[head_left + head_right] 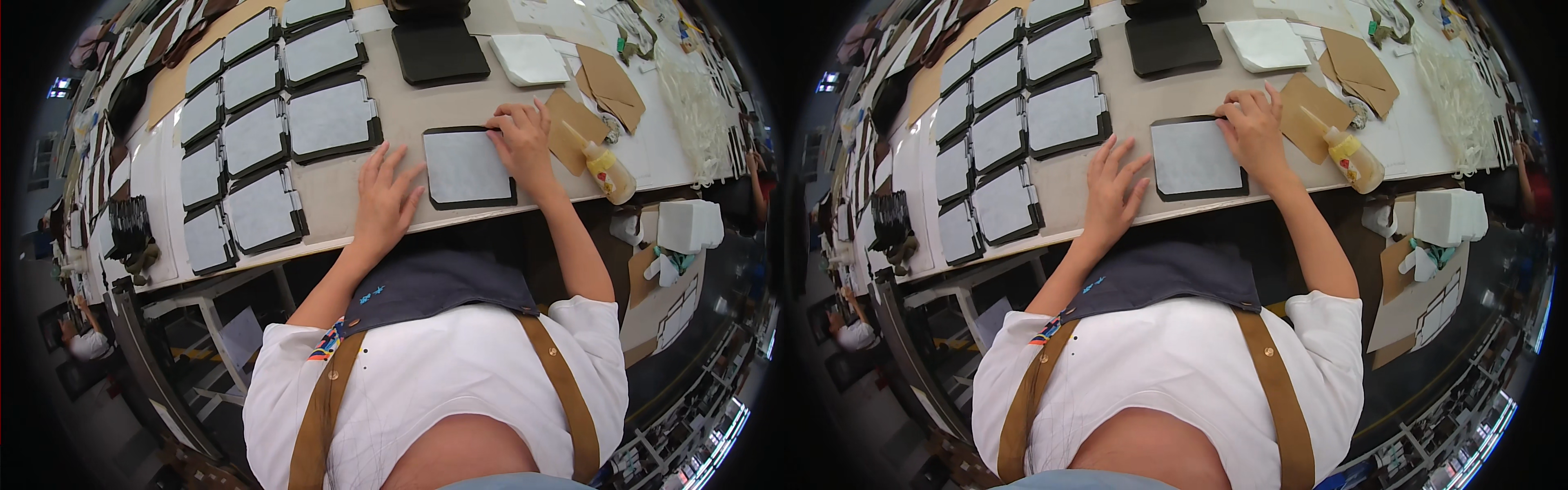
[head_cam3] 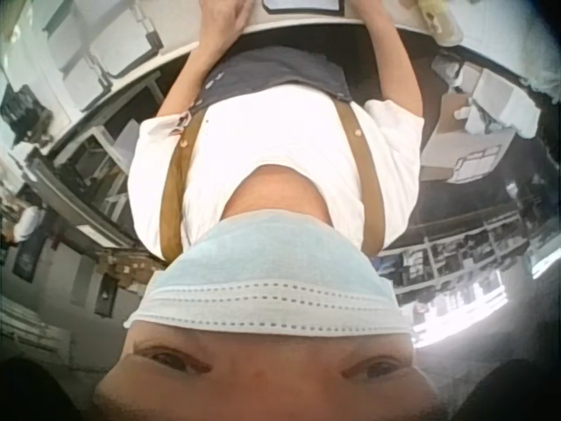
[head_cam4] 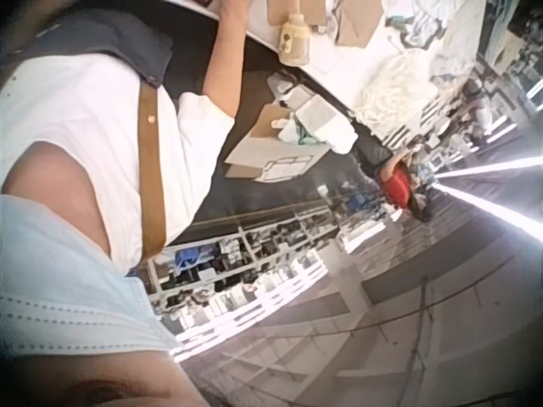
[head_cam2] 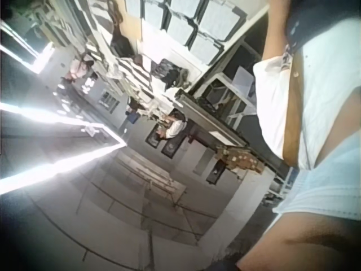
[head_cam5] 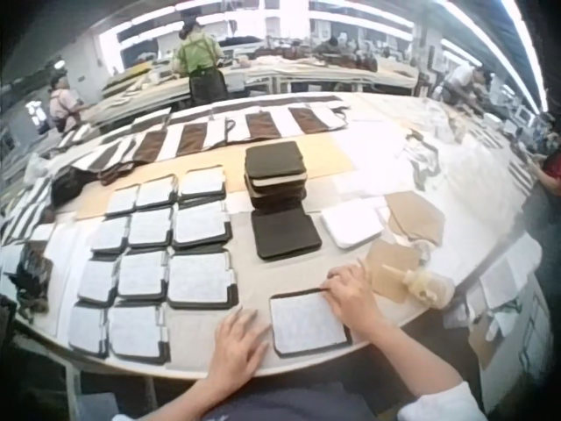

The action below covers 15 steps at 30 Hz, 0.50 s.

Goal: The person repeatedly applies glue from a squeeze bottle onto black rectangular trays and then places white paper sheets on top. They press the sheets down to adhere them and move the finished units to a stack on the left. The process is repeated continuously throughout the video.

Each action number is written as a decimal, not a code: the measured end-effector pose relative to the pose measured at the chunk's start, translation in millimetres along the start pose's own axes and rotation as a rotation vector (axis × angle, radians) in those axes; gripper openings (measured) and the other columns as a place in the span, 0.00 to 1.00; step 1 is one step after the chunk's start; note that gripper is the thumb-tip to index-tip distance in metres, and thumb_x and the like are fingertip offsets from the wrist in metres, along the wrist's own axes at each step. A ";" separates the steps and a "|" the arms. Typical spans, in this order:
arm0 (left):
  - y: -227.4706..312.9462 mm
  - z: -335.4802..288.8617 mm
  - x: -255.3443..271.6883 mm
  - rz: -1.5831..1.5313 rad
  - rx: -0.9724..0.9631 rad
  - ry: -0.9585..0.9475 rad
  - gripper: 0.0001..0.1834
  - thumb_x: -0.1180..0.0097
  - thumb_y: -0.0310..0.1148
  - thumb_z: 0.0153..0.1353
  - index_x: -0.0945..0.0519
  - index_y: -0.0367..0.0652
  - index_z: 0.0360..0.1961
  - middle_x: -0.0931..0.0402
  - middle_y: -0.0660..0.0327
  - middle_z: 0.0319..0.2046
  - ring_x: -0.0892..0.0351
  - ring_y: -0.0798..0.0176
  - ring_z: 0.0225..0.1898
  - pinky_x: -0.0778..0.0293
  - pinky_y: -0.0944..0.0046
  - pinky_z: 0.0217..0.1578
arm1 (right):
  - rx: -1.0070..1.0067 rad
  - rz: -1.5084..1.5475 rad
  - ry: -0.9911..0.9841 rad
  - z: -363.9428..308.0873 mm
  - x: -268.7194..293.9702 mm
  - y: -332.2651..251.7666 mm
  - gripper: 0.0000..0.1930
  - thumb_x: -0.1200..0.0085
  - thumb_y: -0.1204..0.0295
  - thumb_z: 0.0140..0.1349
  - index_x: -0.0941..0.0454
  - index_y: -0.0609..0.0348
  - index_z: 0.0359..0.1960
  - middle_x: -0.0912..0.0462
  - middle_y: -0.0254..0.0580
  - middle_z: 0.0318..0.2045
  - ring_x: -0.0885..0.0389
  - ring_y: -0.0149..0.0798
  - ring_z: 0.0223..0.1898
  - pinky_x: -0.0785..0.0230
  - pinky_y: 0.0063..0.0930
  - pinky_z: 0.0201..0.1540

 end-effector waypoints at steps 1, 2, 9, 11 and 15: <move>-3.1 -0.1 2.3 -0.059 0.022 0.026 0.22 0.40 0.31 0.65 0.21 0.45 0.61 0.32 0.50 0.67 0.43 0.42 0.73 0.47 0.45 0.71 | -0.005 0.011 -0.004 2.7 -1.6 0.4 0.08 0.36 0.75 0.56 0.18 0.50 0.37 0.21 0.31 0.40 0.24 0.37 0.50 0.50 0.48 0.70; -5.2 0.6 2.6 -0.118 0.044 0.052 0.23 0.40 0.30 0.65 0.22 0.45 0.62 0.32 0.50 0.68 0.43 0.43 0.73 0.46 0.46 0.71 | -0.009 0.023 -0.008 4.9 -2.4 1.0 0.07 0.36 0.75 0.57 0.19 0.51 0.36 0.20 0.31 0.40 0.24 0.37 0.49 0.49 0.46 0.69; 3.9 27.8 0.6 -0.754 0.256 0.101 0.23 0.39 0.31 0.68 0.25 0.37 0.62 0.22 0.55 0.58 0.24 0.59 0.61 0.32 0.60 0.63 | -0.130 0.402 -0.021 6.4 55.6 -12.3 0.03 0.39 0.75 0.63 0.19 0.56 0.37 0.18 0.31 0.33 0.24 0.34 0.38 0.44 0.34 0.59; -11.4 24.0 -16.3 -0.925 0.382 -0.010 0.14 0.40 0.30 0.69 0.20 0.35 0.53 0.17 0.63 0.43 0.21 0.72 0.47 0.27 0.68 0.52 | -0.166 0.418 0.013 2.1 65.6 -14.4 0.04 0.39 0.74 0.64 0.19 0.56 0.39 0.17 0.32 0.35 0.23 0.35 0.40 0.43 0.34 0.60; -23.9 21.8 26.7 -0.852 0.450 0.058 0.10 0.41 0.29 0.70 0.18 0.35 0.48 0.17 0.67 0.35 0.22 0.77 0.39 0.27 0.73 0.43 | -0.189 0.170 0.146 -11.4 89.9 -10.8 0.06 0.41 0.73 0.66 0.17 0.56 0.43 0.15 0.34 0.38 0.22 0.36 0.46 0.40 0.36 0.61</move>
Point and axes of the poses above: each hand's wrist, its own z-axis towards the middle knuckle, its own x-axis out of the back of the hand, y = z × x, the point moved 8 cm from there along z, towards the middle knuckle
